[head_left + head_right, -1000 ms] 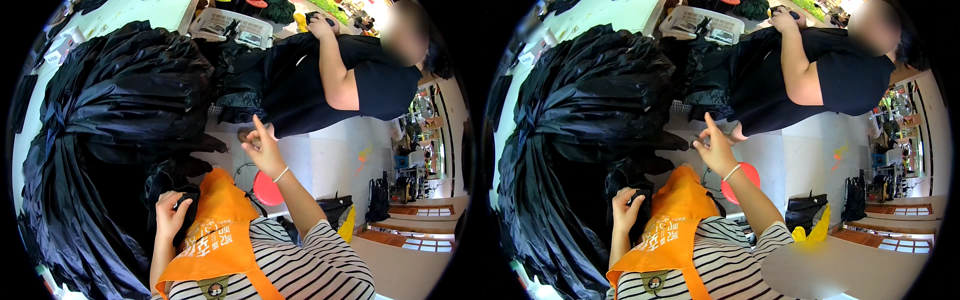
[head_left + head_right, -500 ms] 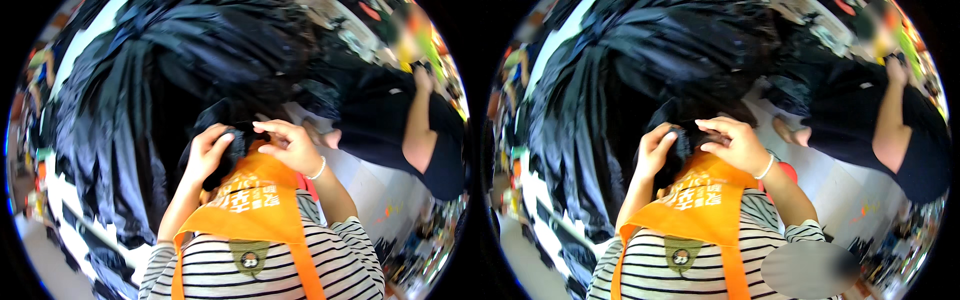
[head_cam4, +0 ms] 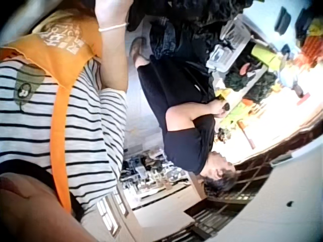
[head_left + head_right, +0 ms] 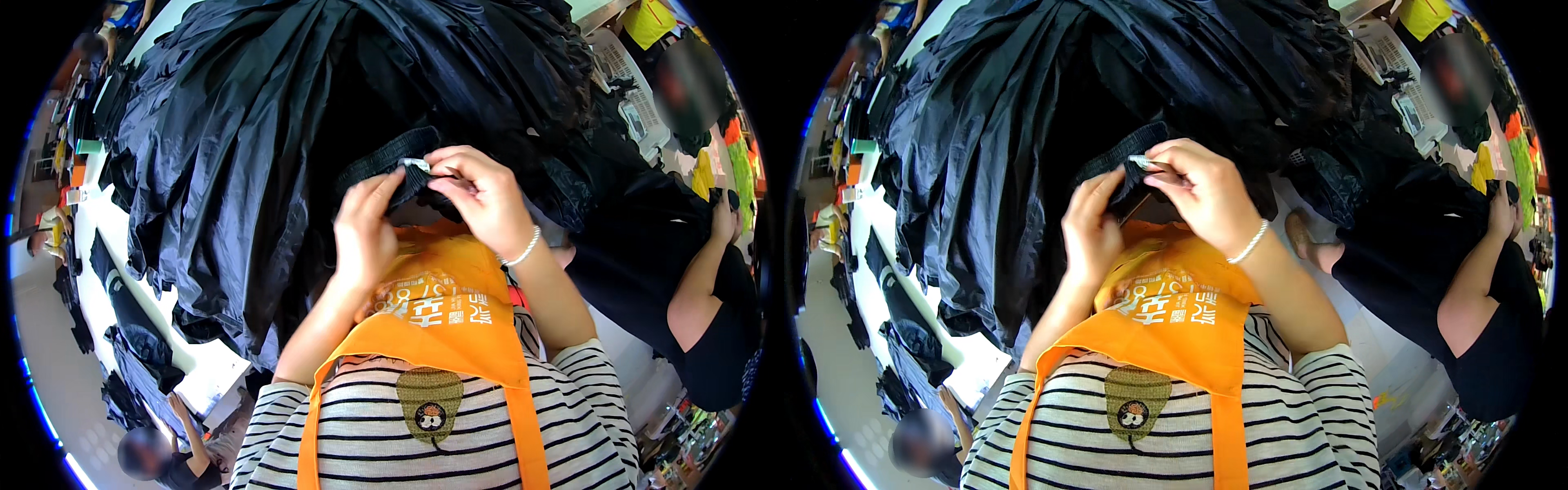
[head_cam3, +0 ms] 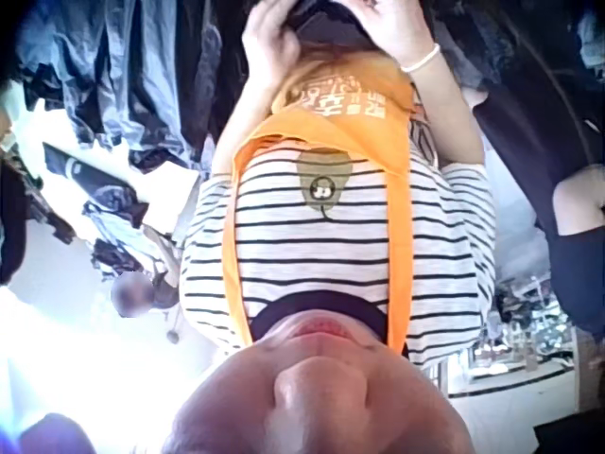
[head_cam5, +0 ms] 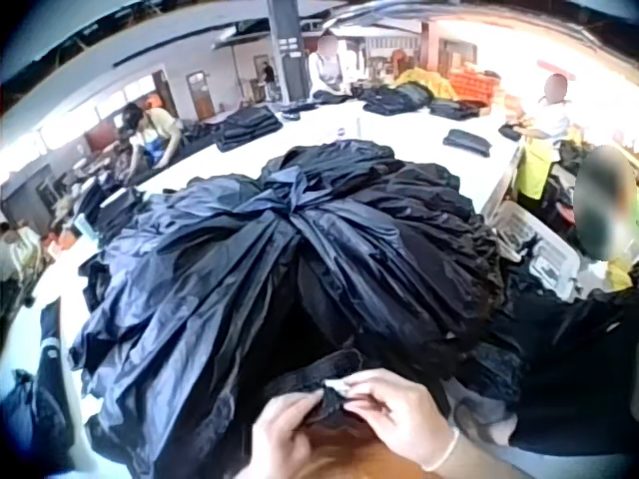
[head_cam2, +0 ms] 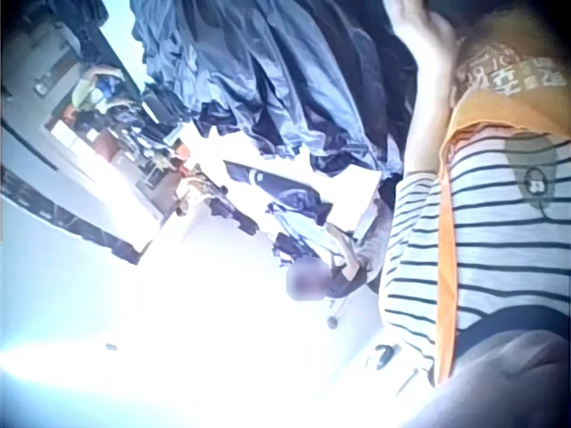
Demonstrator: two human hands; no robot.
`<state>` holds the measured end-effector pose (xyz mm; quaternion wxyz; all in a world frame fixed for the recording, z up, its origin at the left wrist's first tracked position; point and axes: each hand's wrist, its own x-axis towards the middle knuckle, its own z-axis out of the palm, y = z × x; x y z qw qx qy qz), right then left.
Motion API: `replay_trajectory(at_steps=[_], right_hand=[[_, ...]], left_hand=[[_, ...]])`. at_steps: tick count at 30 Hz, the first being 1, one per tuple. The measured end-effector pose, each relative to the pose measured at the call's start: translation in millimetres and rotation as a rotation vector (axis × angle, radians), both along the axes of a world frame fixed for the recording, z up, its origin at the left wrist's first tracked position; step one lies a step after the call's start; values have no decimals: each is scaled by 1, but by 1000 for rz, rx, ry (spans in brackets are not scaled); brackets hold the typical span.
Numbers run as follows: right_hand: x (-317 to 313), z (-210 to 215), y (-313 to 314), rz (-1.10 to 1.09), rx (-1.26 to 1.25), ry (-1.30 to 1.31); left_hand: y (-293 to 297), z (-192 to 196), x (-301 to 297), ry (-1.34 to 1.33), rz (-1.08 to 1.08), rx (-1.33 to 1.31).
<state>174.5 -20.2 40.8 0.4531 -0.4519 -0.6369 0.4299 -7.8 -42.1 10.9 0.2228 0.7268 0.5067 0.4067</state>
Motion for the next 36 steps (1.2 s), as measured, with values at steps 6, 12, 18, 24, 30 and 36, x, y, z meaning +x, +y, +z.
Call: replay_trajectory(at_steps=[6,12,18,24,30,36], right_hand=[[18,15,11,390,-132,-221],[6,1,25,292,-192,51],[-9,-9,23,-432,506,-430],[-10,-14,-18,-295,-323,379],[-1,-9,-43,-281,-97,115],[-16,-19,-46,-512,-75,312]], left_hand=[[25,30,-56,-492,-546,-858],[32,18,-46,-656,-544,-903],[33,-2,-10,-882,-590,-708],[37,-1,-4,-848,-571,-642],[43,7,2,-505,-676,-415],[39,5,7,-493,-629,-455]])
